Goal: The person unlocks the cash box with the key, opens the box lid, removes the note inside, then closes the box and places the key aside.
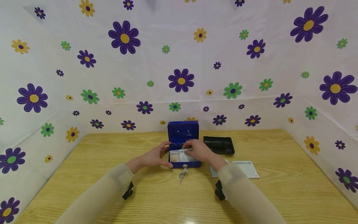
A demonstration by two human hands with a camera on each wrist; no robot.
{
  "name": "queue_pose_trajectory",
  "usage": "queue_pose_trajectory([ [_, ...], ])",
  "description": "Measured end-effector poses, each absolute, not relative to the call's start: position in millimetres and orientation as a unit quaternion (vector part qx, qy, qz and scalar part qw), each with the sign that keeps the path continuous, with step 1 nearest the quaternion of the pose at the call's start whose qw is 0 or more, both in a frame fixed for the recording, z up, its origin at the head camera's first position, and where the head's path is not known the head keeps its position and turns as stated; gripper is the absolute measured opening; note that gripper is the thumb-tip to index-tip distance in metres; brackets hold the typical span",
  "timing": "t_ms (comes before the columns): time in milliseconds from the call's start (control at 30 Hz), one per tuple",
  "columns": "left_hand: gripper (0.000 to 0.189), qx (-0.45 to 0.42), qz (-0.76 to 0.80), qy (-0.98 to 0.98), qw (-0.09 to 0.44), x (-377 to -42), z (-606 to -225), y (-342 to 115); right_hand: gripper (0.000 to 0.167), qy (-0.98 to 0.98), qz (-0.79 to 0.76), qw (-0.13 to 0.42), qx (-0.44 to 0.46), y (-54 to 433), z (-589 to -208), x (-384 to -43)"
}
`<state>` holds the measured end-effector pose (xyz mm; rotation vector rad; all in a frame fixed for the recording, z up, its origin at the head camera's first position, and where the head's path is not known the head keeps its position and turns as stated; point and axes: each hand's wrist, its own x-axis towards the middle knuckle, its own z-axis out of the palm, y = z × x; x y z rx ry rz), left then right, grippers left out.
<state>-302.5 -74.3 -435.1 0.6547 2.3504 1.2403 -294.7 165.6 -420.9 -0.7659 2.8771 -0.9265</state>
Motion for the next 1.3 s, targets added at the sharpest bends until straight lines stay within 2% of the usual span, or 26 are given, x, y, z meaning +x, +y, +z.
queue_pose_trajectory([
  [533, 0.096, 0.227, 0.446, 0.842, 0.201, -299.3, -432.4, -72.9, 0.013, 0.91, -0.317, -0.011, -0.265, 169.3, -417.7, -294.0],
  [833, 0.097, 0.224, 0.449, 0.841, 0.205, -300.8, -433.4, -73.2, 0.014, 0.907, -0.35, -0.027, -0.234, 169.1, -412.7, -293.6],
  [1033, 0.099, 0.227, 0.439, 0.844, 0.207, -300.7, -432.8, -73.9, 0.014, 0.903, -0.377, -0.043, -0.204, 170.8, -400.4, -294.8],
  [1300, 0.099, 0.226, 0.44, 0.844, 0.208, -301.1, -433.3, -73.9, 0.017, 0.894, -0.399, -0.034, -0.2, 184.8, -374.9, -289.6],
])
